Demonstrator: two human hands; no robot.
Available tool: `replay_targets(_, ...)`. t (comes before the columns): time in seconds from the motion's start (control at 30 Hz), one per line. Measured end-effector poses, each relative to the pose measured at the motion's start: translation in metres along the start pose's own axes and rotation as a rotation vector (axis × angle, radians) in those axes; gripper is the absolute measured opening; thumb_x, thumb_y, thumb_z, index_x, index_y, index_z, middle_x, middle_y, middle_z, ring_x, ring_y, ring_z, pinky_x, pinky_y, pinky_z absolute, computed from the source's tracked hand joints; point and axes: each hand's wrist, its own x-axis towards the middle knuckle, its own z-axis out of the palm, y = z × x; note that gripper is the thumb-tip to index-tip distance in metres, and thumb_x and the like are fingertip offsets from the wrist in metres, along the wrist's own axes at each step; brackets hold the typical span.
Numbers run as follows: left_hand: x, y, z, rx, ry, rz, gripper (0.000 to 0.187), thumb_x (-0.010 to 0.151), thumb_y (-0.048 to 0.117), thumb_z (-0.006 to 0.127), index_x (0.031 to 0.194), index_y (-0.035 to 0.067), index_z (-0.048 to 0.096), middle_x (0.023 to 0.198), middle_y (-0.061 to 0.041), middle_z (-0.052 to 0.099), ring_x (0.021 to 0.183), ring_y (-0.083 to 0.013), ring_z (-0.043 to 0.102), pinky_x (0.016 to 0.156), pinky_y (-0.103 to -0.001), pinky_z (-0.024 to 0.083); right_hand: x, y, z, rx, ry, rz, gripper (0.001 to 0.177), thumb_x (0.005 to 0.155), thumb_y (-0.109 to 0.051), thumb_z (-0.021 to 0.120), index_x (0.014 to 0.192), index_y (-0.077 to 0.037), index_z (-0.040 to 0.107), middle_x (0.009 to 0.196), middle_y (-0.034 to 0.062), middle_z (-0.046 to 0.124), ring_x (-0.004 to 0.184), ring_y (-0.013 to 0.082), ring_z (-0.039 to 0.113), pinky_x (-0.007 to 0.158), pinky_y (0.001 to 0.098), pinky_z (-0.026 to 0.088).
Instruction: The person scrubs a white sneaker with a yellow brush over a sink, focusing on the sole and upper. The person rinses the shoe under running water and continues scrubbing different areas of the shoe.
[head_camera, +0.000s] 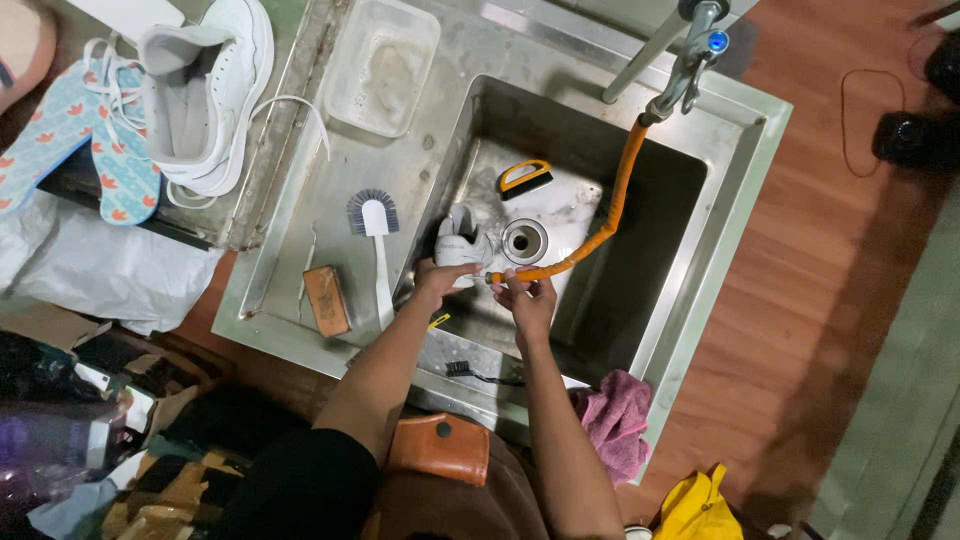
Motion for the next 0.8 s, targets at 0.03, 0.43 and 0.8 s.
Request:
replay_targets(0.03, 0.005, -0.003, 0.001, 0.000, 0.000, 0.001, 0.129, 0.059, 0.020, 0.108, 0.157, -0.020, 0.033, 0.162, -0.039, 0.036, 0.149, -0.0541, 0.042, 0.100, -0.051, 0.064, 0.002, 0.002, -0.001, 0.001, 0.000, -0.001, 0.026, 0.100, -0.014, 0.079, 0.120, -0.005, 0.066, 0.092, 0.0062, 0.050, 0.076, 0.0347, 0.081, 0.074, 0.0444, 0.072)
replay_targets(0.43, 0.032, -0.021, 0.005, 0.097, 0.159, 0.051, 0.096, 0.055, 0.025, 0.105, 0.134, -0.010, 0.063, 0.129, -0.029, 0.068, 0.120, -0.0431, 0.070, 0.072, -0.045, 0.072, 0.015, 0.002, -0.010, -0.043, 0.112, -0.014, 0.025, 0.099, -0.015, 0.078, 0.120, -0.007, 0.067, 0.093, 0.0084, 0.053, 0.075, 0.0335, 0.081, 0.074, 0.0461, 0.070)
replay_targets(0.8, -0.075, 0.038, -0.038, -0.567, -0.272, -0.017, 0.053, 0.079, 0.030, 0.088, 0.116, 0.000, 0.063, 0.101, -0.019, 0.073, 0.080, -0.0362, 0.077, 0.064, -0.046, 0.071, 0.126, 0.067, -0.055, 0.121, 0.376, 0.096, 0.037, 0.101, -0.039, 0.073, 0.122, -0.010, 0.068, 0.093, 0.0052, 0.059, 0.081, 0.0190, 0.057, 0.085, 0.0514, 0.059)
